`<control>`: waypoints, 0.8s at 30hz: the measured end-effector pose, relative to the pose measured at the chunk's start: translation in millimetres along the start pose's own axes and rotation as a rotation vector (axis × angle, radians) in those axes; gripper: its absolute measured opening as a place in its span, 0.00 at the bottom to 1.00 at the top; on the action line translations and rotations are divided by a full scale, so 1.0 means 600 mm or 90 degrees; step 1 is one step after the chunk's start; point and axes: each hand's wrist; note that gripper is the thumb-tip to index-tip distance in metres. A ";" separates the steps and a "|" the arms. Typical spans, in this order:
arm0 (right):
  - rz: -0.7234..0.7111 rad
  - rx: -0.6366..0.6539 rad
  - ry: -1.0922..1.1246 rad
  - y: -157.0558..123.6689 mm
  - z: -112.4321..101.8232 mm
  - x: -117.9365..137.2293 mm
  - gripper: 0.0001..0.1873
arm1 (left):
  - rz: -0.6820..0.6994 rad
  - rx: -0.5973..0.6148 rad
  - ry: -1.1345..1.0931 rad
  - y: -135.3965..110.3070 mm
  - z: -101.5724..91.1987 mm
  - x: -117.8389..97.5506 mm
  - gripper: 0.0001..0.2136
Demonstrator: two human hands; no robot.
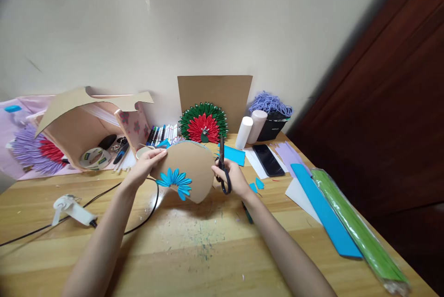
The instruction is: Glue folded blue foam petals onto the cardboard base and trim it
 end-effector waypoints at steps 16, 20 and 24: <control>-0.150 -0.130 0.051 0.010 -0.127 0.001 0.14 | 0.015 0.123 -0.190 0.033 0.089 0.040 0.29; -0.140 -0.092 -0.094 0.011 -0.118 -0.003 0.12 | 0.122 0.072 0.005 0.034 0.081 0.055 0.19; -0.123 -0.058 -0.161 0.020 -0.097 -0.023 0.12 | 0.144 0.011 0.070 0.043 0.078 0.083 0.13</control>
Point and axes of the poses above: each hand's wrist, its own y-axis towards the middle knuckle, its own z-axis out of the palm, x = y × z, and after that the axes turned 9 degrees about x, right-handed
